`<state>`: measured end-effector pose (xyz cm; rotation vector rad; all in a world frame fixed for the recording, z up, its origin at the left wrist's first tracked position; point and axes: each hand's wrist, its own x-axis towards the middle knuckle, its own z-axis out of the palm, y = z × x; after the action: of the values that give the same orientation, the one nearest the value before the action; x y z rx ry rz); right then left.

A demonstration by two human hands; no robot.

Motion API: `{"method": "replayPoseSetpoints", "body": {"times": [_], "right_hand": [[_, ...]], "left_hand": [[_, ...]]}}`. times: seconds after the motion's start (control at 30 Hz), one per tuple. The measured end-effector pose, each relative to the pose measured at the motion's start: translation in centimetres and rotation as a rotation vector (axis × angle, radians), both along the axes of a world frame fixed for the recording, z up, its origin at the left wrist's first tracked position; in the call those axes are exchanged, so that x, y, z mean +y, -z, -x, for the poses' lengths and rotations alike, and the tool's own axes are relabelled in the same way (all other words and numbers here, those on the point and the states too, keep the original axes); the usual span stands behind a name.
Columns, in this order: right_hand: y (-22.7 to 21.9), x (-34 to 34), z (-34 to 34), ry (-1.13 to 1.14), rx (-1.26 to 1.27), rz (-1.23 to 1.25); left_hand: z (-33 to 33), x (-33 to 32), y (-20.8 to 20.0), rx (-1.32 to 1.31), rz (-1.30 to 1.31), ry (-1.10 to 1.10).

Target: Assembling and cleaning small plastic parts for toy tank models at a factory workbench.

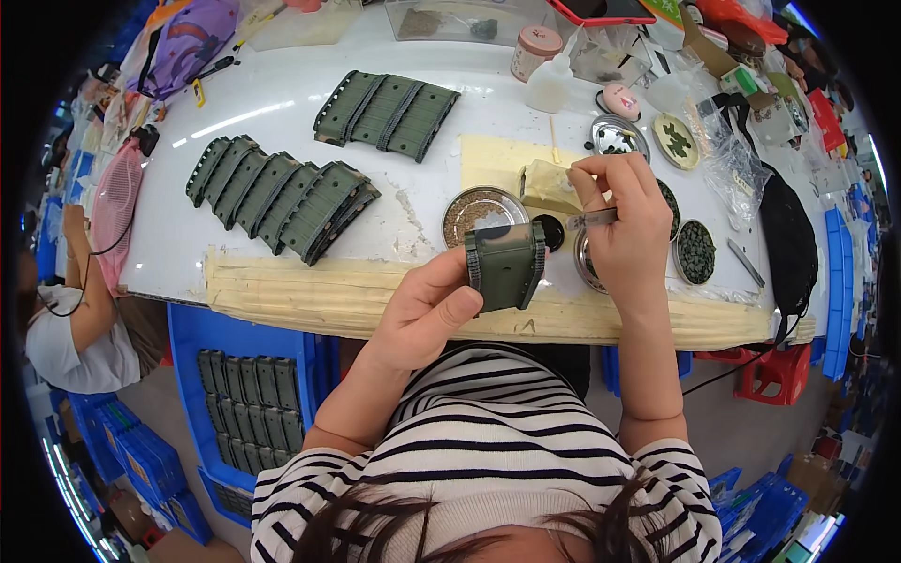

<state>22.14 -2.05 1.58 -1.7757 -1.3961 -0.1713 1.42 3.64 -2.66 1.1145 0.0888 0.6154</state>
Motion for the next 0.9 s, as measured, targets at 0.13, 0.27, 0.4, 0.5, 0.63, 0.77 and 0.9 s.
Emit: {"method": "replayPoseSetpoints", "body": {"times": [0.13,0.27,0.4,0.5,0.63,0.77,0.9], "right_hand": [[-0.2,-0.2,0.1,-0.011,-0.007,0.021],[-0.9,-0.8,0.6,0.038,0.020,0.003],[-1.5,-1.5,1.0,-0.023,0.002,-0.089],[-2.1,-2.1,1.5,-0.041,0.006,-0.089],[-1.9,-2.9,1.7,-0.054,0.058,-0.112],[-1.8,-3.4,2.1,-0.105,0.063,-0.091],[-1.6,-3.7,2.3,-0.105,0.076,-0.069]], "left_hand": [[0.0,0.1,0.0,-0.057,-0.005,0.023],[0.4,0.2,0.3,-0.056,-0.009,0.037],[0.8,0.2,0.0,-0.042,0.015,0.039],[1.4,0.1,-0.9,-0.074,0.190,0.080],[3.3,1.3,-2.4,0.020,0.473,0.096],[3.8,0.6,-3.7,0.465,-0.230,-0.550],[5.3,2.4,-3.3,0.651,-0.796,-0.849]]}}
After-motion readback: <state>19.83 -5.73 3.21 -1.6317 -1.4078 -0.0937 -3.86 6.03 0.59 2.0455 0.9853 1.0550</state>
